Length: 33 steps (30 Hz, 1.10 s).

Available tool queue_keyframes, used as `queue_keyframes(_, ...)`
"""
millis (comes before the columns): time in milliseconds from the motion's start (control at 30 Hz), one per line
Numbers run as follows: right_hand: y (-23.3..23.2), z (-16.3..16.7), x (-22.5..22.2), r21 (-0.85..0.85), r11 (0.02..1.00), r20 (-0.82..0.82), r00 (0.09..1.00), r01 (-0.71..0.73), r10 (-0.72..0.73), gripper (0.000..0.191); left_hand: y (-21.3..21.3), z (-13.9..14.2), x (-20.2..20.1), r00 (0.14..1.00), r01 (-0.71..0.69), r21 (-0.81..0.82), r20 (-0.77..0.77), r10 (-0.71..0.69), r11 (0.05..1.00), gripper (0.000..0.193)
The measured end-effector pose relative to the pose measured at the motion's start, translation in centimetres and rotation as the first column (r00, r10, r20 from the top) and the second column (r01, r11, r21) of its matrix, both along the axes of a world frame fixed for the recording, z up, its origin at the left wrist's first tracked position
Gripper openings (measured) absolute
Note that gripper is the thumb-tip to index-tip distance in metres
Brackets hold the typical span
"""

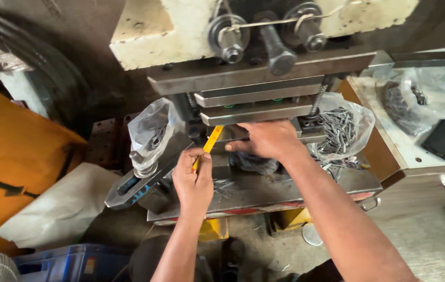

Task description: The person operates a manual press machine, repeatedly placing small metal pieces into the die and using a yellow stick to assist with positioning and retrieval. The person collects the processed pieces into a plastic bag on the machine.

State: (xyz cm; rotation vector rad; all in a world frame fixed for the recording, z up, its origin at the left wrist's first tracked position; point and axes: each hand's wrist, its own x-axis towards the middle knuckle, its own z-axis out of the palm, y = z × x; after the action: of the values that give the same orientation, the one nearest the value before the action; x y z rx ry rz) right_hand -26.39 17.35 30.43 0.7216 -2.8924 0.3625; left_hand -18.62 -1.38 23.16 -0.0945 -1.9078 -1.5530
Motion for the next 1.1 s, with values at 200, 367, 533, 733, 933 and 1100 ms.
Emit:
queue_keyframes(200,-0.7,-0.5,0.0,0.083,0.994,0.002,0.998,0.064,-0.065,0.072,-2.4,-1.8,3.7,0.99,0.083,0.238,0.091,-0.108,0.968,0.003)
queue_keyframes(367,-0.4,-1.6,1.2,-0.058,0.986,-0.395,0.911,-0.155,0.12,0.046,-3.6,-10.0,9.6,0.89,0.283,0.442,0.211,-0.405,0.851,0.009)
queue_keyframes(533,-2.5,-2.4,3.0,-0.192,0.966,-0.566,0.823,-0.175,0.037,0.018,-1.5,-20.8,11.1,0.728,0.428,0.553,0.259,-0.635,0.715,0.006)
queue_keyframes(733,-8.9,-2.0,8.7,-0.404,0.874,-0.614,0.788,-0.271,-0.039,0.011,0.5,-26.0,9.9,0.549,0.649,0.562,0.12,-0.827,0.513,0.01)
queue_keyframes(933,-15.6,3.3,7.6,-0.064,0.928,-0.761,0.619,-0.368,0.193,0.016,-0.5,-24.7,10.6,0.491,0.708,0.503,0.154,-0.858,0.496,0.004)
queue_keyframes(1100,-18.7,4.3,5.7,-0.044,0.932,-0.724,0.654,-0.361,0.219,0.022,-2.0,-22.2,11.1,0.506,0.715,0.521,0.073,-0.859,0.466,0.003)
